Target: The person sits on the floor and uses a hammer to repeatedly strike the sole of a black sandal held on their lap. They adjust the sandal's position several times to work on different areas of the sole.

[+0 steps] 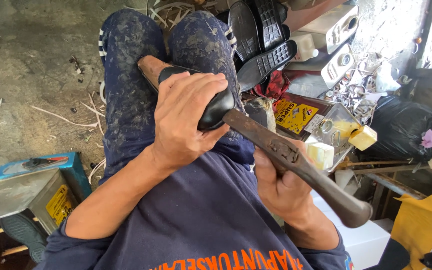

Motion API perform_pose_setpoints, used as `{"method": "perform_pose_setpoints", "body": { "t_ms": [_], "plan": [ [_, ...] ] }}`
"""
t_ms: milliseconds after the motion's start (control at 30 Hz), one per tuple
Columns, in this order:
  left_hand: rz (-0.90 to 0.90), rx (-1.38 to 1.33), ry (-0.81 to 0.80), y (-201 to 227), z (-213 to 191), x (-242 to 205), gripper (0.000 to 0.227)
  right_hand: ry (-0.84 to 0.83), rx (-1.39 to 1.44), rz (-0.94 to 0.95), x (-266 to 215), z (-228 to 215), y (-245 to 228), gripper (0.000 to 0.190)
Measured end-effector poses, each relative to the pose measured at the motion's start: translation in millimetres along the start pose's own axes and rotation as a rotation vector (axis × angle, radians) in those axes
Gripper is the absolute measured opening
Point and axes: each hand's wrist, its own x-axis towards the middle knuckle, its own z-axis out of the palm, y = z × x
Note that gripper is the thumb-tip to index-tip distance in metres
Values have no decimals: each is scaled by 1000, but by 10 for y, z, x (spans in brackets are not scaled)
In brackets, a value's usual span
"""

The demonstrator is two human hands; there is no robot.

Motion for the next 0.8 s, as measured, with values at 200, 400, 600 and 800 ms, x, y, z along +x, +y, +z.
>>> {"method": "perform_pose_setpoints", "body": {
  "t_ms": [200,400,600,800],
  "plan": [
    [26,19,-4,-4,-8,-18,47,40,173,114,57,-47,-96,27],
    [29,29,37,-12,-7,-47,52,-22,185,137,76,8,-77,22],
    [44,11,58,6,-63,-86,33,143,362,274,332,-76,-366,36],
    [29,-8,44,18,-69,-143,31,-78,500,279,280,-49,-229,19]
  ]
}}
